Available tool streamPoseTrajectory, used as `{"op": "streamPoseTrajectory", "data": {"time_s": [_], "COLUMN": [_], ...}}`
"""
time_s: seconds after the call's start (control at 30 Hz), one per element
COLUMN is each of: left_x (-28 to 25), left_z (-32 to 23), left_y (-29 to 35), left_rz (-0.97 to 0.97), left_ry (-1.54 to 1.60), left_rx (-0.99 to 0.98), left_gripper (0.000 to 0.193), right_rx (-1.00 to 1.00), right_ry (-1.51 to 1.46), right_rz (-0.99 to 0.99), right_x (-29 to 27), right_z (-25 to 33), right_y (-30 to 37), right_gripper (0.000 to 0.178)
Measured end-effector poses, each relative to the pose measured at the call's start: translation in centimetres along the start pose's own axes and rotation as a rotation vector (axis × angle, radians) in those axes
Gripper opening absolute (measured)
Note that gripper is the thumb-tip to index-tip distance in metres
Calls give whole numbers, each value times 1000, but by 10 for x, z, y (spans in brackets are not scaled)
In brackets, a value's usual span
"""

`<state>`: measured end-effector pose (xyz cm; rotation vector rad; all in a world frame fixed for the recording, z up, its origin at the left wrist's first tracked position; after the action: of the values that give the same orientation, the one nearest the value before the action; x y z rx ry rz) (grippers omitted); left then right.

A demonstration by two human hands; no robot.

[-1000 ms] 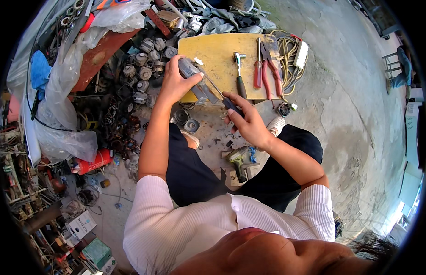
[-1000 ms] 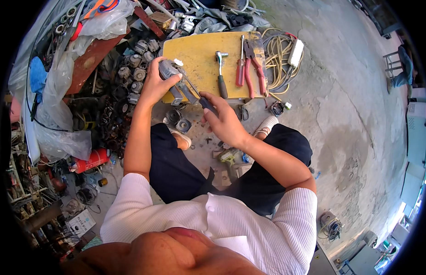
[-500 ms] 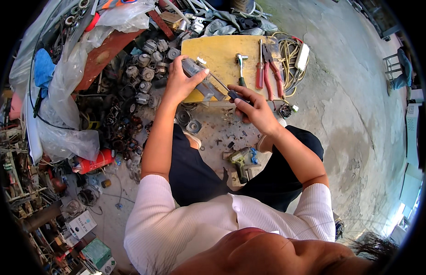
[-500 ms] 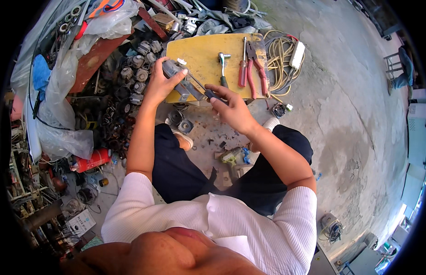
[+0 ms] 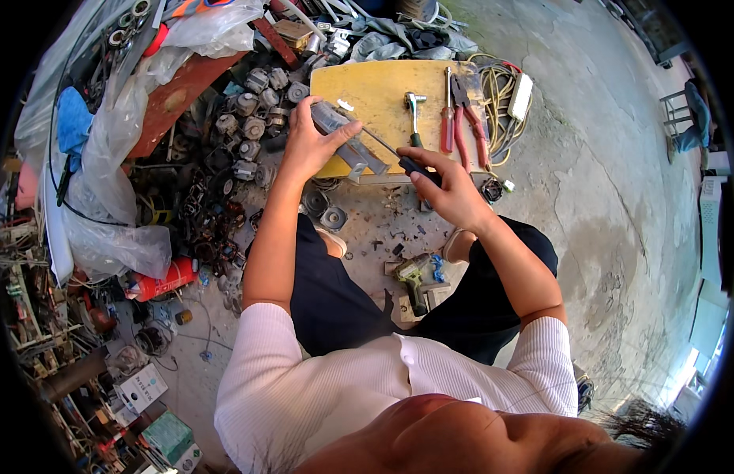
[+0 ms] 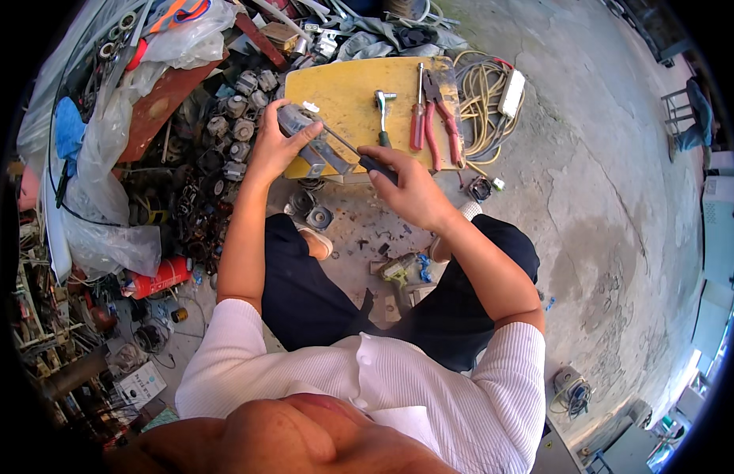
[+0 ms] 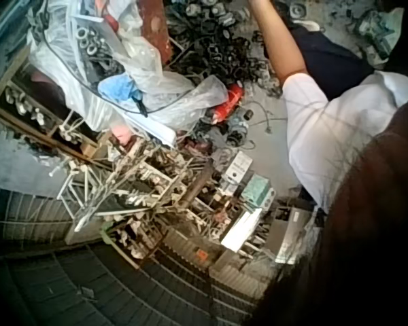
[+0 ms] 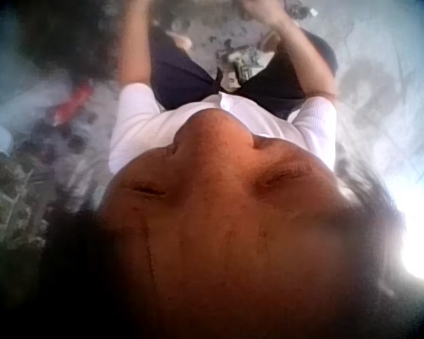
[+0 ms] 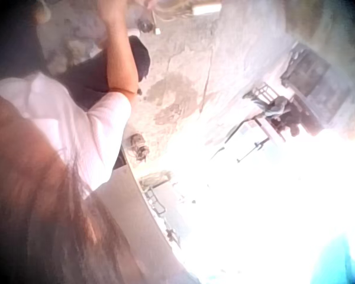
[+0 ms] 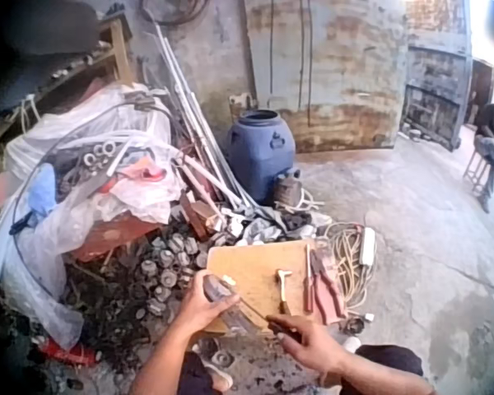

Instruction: The person uses a screwdriver and a wrench to disassemble and work on a metal appliance motor part on a small table, turning it over and handling various small components.

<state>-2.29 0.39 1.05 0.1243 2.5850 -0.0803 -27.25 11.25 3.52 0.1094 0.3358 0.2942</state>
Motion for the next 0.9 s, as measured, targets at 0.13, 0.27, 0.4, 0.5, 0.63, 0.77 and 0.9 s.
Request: {"op": "streamPoseTrajectory", "data": {"time_s": [0.13, 0.27, 0.4, 0.5, 0.63, 0.77, 0.9], "left_x": [1, -1, -1, 0, -1, -1, 14], "left_z": [-3, -2, -2, -1, -1, -1, -8], "left_y": [0, -1, -1, -1, -1, 0, 4], "left_rz": [12, 30, 31, 24, 25, 21, 61], "left_ry": [-1, 5, -7, -24, -43, -37, -34], "left_rx": [-11, -5, 5, 12, 11, 11, 90], "left_gripper": [103, 108, 107, 103, 102, 101, 101], "right_rx": [-105, 33, 215, -42, -20, 63, -91], "right_ry": [91, -150, -320, 159, 138, -13, 208], "right_rz": [-69, -1, 45, -40, 13, 43, -171], "right_x": [7, 10, 3, 0, -7, -1, 29], "right_z": [-9, -12, -7, -6, 1, 1, 6], "right_y": [0, -1, -4, -3, -7, -11, -17], "right_gripper": [40, 39, 40, 41, 41, 41, 42]}}
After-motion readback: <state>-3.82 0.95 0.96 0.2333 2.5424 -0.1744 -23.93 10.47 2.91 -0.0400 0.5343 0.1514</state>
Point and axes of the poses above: each hand's wrist, its own y-axis away from the middle knuckle, its own x-axis out of the palm, z = x × y, the point moved 1 cm from there along -y, towards the middle knuckle, and after that the axes turned 9 degrees about y, right-handed, at the moved point
